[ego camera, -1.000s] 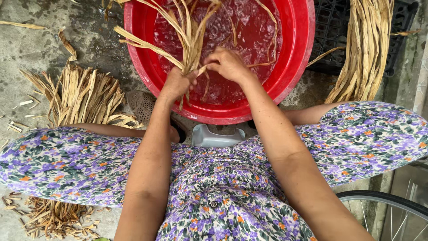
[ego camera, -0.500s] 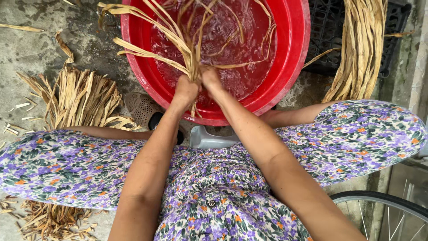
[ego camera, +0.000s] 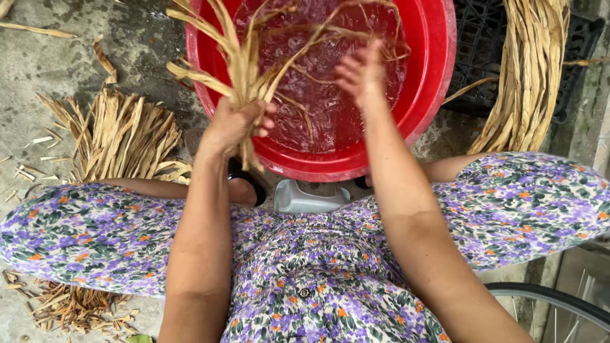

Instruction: The person sits on a low stool and washes bundles of dried leaf strips in a red basin of water, swishing and turning them by hand. They lift the wetted bundles out, set them on a black plastic crate, and gather and tie the strips into bundles.

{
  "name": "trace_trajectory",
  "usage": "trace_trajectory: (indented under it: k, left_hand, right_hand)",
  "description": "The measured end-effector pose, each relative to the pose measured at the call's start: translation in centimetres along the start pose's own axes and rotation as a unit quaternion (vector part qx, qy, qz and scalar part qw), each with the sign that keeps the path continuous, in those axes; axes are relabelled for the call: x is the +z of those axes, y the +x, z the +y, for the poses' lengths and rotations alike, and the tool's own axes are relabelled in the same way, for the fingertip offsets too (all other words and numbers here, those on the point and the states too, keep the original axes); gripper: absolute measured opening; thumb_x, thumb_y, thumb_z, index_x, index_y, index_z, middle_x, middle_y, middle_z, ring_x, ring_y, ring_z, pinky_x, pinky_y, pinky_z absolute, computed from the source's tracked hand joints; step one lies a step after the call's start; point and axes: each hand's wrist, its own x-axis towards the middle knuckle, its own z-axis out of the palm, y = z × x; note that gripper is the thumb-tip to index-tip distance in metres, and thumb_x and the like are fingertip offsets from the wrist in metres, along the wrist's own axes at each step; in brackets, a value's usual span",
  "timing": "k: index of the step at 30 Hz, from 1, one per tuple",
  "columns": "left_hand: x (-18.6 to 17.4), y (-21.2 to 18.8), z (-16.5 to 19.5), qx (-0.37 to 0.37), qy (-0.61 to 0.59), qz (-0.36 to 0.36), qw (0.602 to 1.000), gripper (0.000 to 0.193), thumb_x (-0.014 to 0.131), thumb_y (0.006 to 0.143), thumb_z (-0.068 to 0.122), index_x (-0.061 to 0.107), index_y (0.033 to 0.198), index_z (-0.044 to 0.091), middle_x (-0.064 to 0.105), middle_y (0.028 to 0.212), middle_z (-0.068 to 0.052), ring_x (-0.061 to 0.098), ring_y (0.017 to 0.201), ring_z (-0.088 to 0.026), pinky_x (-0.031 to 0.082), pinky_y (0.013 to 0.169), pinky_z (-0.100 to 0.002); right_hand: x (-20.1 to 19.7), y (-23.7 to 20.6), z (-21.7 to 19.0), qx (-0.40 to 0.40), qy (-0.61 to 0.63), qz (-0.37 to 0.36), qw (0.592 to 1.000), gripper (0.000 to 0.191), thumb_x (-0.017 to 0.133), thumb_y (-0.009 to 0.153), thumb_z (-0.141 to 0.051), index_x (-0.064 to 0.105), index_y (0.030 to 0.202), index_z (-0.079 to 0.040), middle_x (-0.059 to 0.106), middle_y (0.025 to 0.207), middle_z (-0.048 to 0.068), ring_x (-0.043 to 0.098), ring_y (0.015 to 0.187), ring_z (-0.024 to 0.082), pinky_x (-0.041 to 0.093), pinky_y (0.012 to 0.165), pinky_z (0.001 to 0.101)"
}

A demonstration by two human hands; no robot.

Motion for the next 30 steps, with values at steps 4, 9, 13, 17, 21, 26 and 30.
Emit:
trace_trajectory:
  k: [4,9,13,17,21,26,30]
  left_hand:
    - [2.1,4.3,-5.8,0.019,0.236,0.041,0.971,0.024,0.061,0.102,0.013,0.071,0.108,-0.008,0.068,0.092,-0.024,0.058,0.075,-0.027,0.044,0.063,-0.039]
    - [5.2,4.3,-10.8,0.028,0.347,-0.039,0.937,0.030,0.054,0.091,0.015,0.068,0.111,-0.004,0.072,0.103,-0.024,0.069,0.103,-0.037,0.053,0.089,-0.048]
    - [7.4,2.0,-10.8,-0.047,0.358,-0.148,0.921,0.026,0.063,0.099,0.023,0.068,0.096,-0.002,0.069,0.083,-0.015,0.066,0.079,-0.026,0.050,0.072,-0.039]
    - [6.4,1.7,-7.7,-0.102,0.234,-0.142,0.956,0.029,0.064,0.102,0.028,0.068,0.085,0.005,0.063,0.070,-0.002,0.053,0.057,-0.012,0.044,0.052,-0.027]
    - [3.6,4.4,-4.2,-0.025,0.039,-0.017,0.999,0.012,0.064,0.099,0.016,0.070,0.100,0.006,0.073,0.078,-0.003,0.061,0.062,-0.011,0.051,0.056,-0.025]
    - [2.9,6.4,-3.7,0.061,0.055,0.049,0.995,0.022,0.069,0.097,0.015,0.073,0.116,0.004,0.080,0.101,-0.009,0.071,0.084,-0.014,0.057,0.076,-0.031]
    - [3.8,7.5,-4.9,-0.112,0.470,0.004,0.875,0.049,0.070,0.098,0.046,0.066,0.125,0.006,0.072,0.120,-0.019,0.071,0.105,-0.029,0.057,0.094,-0.044]
  right_hand:
    - [8.1,-5.4,5.3,0.014,-0.104,-0.254,0.961,0.093,0.051,0.086,-0.071,0.043,0.155,-0.009,0.062,0.137,0.018,0.066,0.111,0.030,0.059,0.087,0.0432]
    - [8.4,-5.1,9.3,-0.054,-0.160,-0.253,0.953,0.074,0.076,0.086,-0.027,0.045,0.152,-0.019,0.052,0.134,-0.007,0.061,0.110,0.011,0.062,0.088,0.0330]
    - [3.0,-1.1,5.7,0.093,-0.079,-0.107,0.987,0.044,0.077,0.092,-0.016,0.063,0.132,-0.002,0.067,0.104,0.016,0.065,0.085,0.026,0.060,0.080,0.0428]
    - [0.0,0.3,2.3,-0.023,-0.130,-0.011,0.991,0.055,0.064,0.101,-0.057,0.070,0.132,-0.011,0.065,0.122,0.009,0.064,0.101,0.017,0.058,0.089,0.0426]
    - [1.8,-2.0,2.2,0.019,-0.033,-0.068,0.997,0.063,0.046,0.095,-0.065,0.045,0.141,-0.021,0.072,0.124,0.018,0.076,0.094,0.024,0.063,0.080,0.0418]
    - [3.0,-3.4,4.5,0.042,-0.123,-0.155,0.979,0.069,0.046,0.097,-0.065,0.060,0.140,-0.014,0.074,0.126,0.016,0.075,0.093,0.021,0.058,0.083,0.0405]
    - [0.5,-1.8,5.5,0.069,-0.158,-0.057,0.983,0.064,0.049,0.097,-0.061,0.062,0.137,-0.013,0.072,0.129,0.014,0.072,0.098,0.022,0.055,0.089,0.0436]
